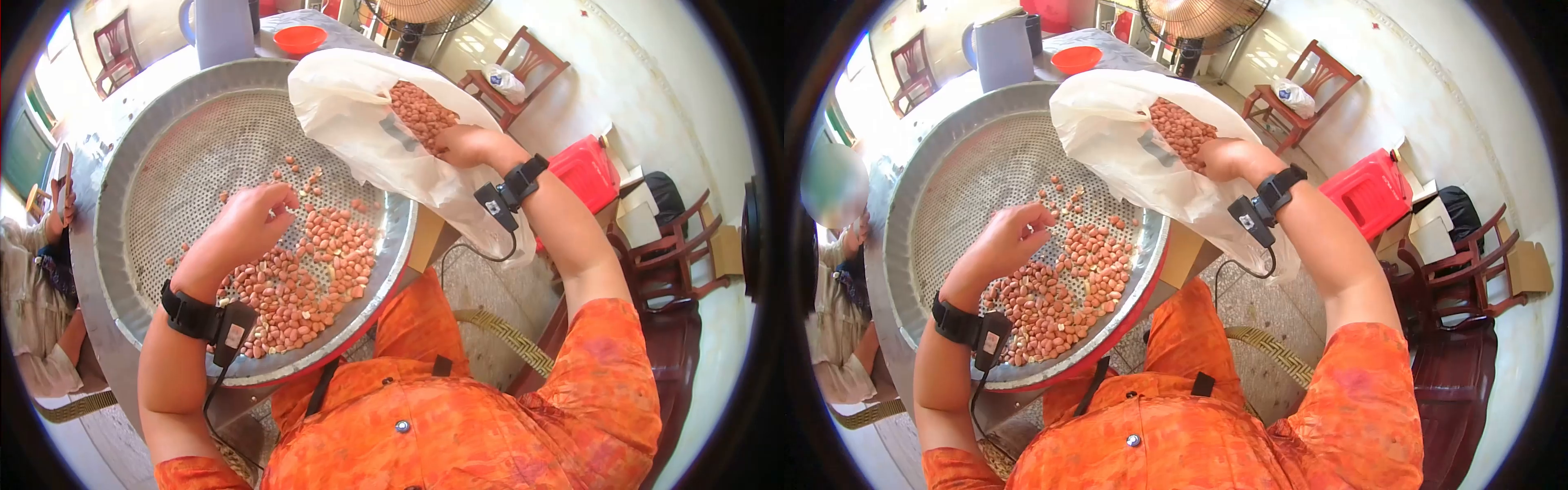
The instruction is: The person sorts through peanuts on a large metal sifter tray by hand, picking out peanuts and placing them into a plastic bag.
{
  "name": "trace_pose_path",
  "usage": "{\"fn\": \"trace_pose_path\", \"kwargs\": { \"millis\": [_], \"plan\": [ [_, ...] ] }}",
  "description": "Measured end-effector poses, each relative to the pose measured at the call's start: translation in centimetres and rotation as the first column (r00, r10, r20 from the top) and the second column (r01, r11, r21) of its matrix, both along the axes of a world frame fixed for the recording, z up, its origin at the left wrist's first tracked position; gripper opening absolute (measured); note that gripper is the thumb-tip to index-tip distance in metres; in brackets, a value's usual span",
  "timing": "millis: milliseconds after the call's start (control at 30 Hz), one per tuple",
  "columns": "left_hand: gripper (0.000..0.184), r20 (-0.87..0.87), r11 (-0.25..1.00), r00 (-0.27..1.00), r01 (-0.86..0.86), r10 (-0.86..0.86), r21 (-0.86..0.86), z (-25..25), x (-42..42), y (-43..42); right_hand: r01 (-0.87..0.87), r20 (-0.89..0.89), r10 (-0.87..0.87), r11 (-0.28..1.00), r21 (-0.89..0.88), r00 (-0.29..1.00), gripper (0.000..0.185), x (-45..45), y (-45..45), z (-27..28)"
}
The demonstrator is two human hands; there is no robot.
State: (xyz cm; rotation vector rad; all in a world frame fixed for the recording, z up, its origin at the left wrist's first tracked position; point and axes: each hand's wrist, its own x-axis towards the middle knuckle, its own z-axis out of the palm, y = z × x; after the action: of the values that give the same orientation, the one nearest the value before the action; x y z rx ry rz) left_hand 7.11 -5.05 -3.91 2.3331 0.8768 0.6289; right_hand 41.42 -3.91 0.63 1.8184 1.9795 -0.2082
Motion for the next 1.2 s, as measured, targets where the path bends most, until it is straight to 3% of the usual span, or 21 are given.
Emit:
{"fn": "trace_pose_path", "kwargs": {
  "millis": [233, 300, 400, 467, 533, 567, 633, 767, 867, 933, 967, 1033, 1067, 1133, 1167, 1200],
  "plan": [
    [0.015, -0.038, 0.999, 0.999, 0.003, -0.005, -0.049, 0.8, 0.2, -0.4, 0.012, 0.021, -0.011, 0.998, -0.057, 1.0, 0.026, 1.4, 0.6, 0.0],
    [0.013, -0.015, 1.0, 1.0, 0.002, -0.002, 0.0, 0.5, 0.2, -0.3, 0.006, -0.136, 0.003, 0.997, 0.071, 0.991, 0.026, 2.3, 1.6, 0.0],
    [0.013, -0.002, 1.0, 1.0, 0.002, -0.002, -0.003, 0.6, 0.2, -0.4, 0.067, -0.07, -0.06, 0.992, 0.11, 0.996, 0.027, 0.9, 2.8, 1.0],
    [0.013, -0.007, 1.0, 1.0, 0.0, 0.0, -0.01, 0.4, 0.1, -0.4, 0.074, -0.053, -0.071, 0.994, 0.074, 0.996, 0.036, 0.7, 4.0, 0.6],
    [0.013, -0.01, 1.0, 1.0, -0.004, 0.004, -0.006, 0.5, 0.1, -0.1, -0.05, -0.235, 0.094, 0.981, 0.187, 0.968, 0.05, 1.2, 5.3, -0.2],
    [0.013, -0.001, 1.0, 1.0, -0.008, 0.008, 0.002, 0.5, 0.0, -0.2, -0.05, -0.234, 0.095, 0.98, 0.19, 0.967, 0.05, 1.2, 5.6, 0.1],
    [0.014, 0.002, 1.0, 1.0, -0.008, 0.008, 0.01, 0.6, 0.0, -0.2, 0.167, -0.419, -0.072, 0.967, 0.193, 0.905, 0.06, 1.4, 6.0, 0.4],
    [0.013, -0.031, 0.999, 0.999, -0.019, 0.018, -0.03, 0.9, -0.1, -0.2, 0.239, -0.387, -0.146, 0.95, 0.204, 0.91, 0.061, 3.6, 7.8, -0.7],
    [0.013, -0.029, 1.0, 0.999, -0.014, 0.014, -0.009, 0.5, -0.1, -0.1, 0.125, -0.491, -0.025, 0.977, 0.172, 0.871, 0.059, 3.9, 7.5, -1.2],
    [0.013, -0.02, 1.0, 1.0, -0.013, 0.013, 0.001, 0.4, -0.1, 0.0, -0.032, -0.298, 0.131, 0.948, 0.315, 0.946, 0.056, 3.1, 6.0, -1.9],
    [0.013, -0.026, 1.0, 1.0, -0.014, 0.013, -0.006, 0.4, -0.1, 0.1, -0.033, -0.298, 0.132, 0.948, 0.316, 0.945, 0.056, 1.9, 5.3, -1.6],
    [0.013, -0.031, 1.0, 0.999, -0.015, 0.015, -0.011, 0.4, -0.2, 0.1, 0.206, -0.304, -0.224, 0.974, -0.089, 0.926, 0.045, -0.1, 4.5, -0.7],
    [0.013, -0.03, 1.0, 1.0, -0.01, 0.01, -0.004, 0.3, -0.2, 0.2, 0.206, -0.302, -0.223, 0.975, -0.088, 0.927, 0.045, 0.0, 4.5, -1.1],
    [0.014, -0.028, 1.0, 1.0, -0.002, 0.002, 0.001, 0.2, -0.1, 0.2, -0.009, -0.218, 0.047, 0.985, 0.171, 0.975, 0.034, 1.0, 4.6, -3.3],
    [0.014, -0.029, 1.0, 1.0, 0.009, -0.009, 0.014, 0.3, -0.1, 0.1, -0.112, -0.268, 0.183, 0.959, 0.261, 0.946, 0.029, 1.9, 5.0, -4.7],
    [0.014, -0.03, 0.999, 0.999, 0.019, -0.018, 0.027, 0.3, -0.1, 0.1, -0.115, -0.266, 0.185, 0.959, 0.259, 0.946, 0.029, 2.8, 5.5, -5.8]
  ]
}}
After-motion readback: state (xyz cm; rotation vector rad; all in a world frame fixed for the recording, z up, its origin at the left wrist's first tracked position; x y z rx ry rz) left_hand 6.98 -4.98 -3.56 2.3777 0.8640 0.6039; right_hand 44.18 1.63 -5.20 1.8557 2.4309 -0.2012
